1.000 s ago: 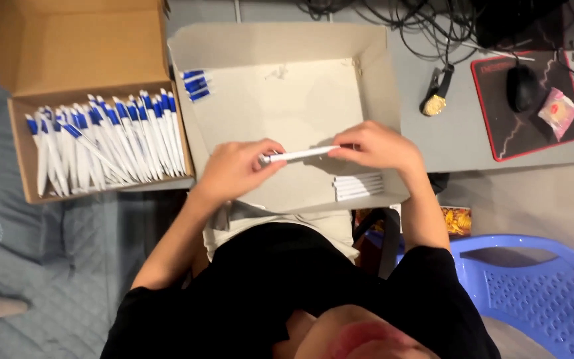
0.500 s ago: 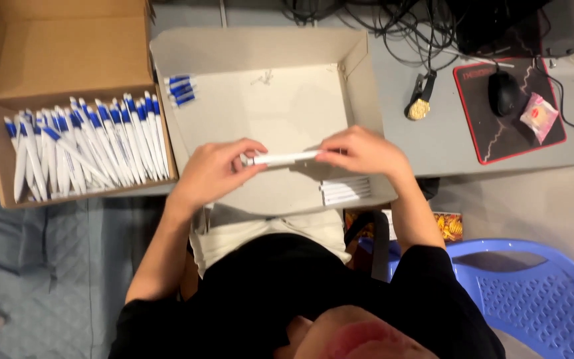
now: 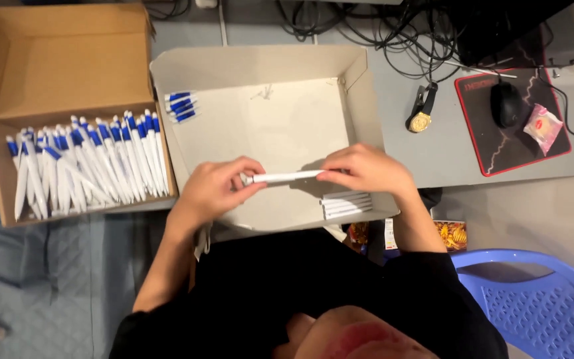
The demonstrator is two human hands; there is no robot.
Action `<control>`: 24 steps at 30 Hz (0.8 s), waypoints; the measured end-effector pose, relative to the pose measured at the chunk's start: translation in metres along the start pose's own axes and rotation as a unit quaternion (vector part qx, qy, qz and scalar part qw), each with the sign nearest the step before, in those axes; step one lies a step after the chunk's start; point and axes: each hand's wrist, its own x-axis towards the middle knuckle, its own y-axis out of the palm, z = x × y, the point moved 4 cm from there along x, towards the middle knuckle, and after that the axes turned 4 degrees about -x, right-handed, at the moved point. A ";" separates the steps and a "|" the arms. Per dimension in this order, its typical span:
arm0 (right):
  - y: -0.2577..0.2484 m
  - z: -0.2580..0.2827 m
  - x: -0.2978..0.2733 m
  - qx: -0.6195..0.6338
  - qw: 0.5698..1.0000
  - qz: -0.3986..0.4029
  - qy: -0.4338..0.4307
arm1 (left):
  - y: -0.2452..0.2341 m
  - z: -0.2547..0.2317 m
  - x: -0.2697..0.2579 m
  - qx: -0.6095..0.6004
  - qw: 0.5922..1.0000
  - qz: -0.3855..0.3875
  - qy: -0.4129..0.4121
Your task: Assembling ballpoint pens by joining the pen body with its cap.
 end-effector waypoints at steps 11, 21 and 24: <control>0.007 0.008 -0.026 0.019 0.999 -0.033 0.019 | 0.011 -0.004 -0.003 -0.037 0.999 0.001 -0.001; 0.006 0.004 -0.026 0.073 0.995 -0.061 0.002 | 0.013 -0.014 -0.003 -0.007 1.000 -0.008 0.006; 0.010 -0.003 -0.028 0.071 0.995 -0.068 0.004 | 0.013 -0.014 -0.005 -0.023 1.000 -0.005 0.019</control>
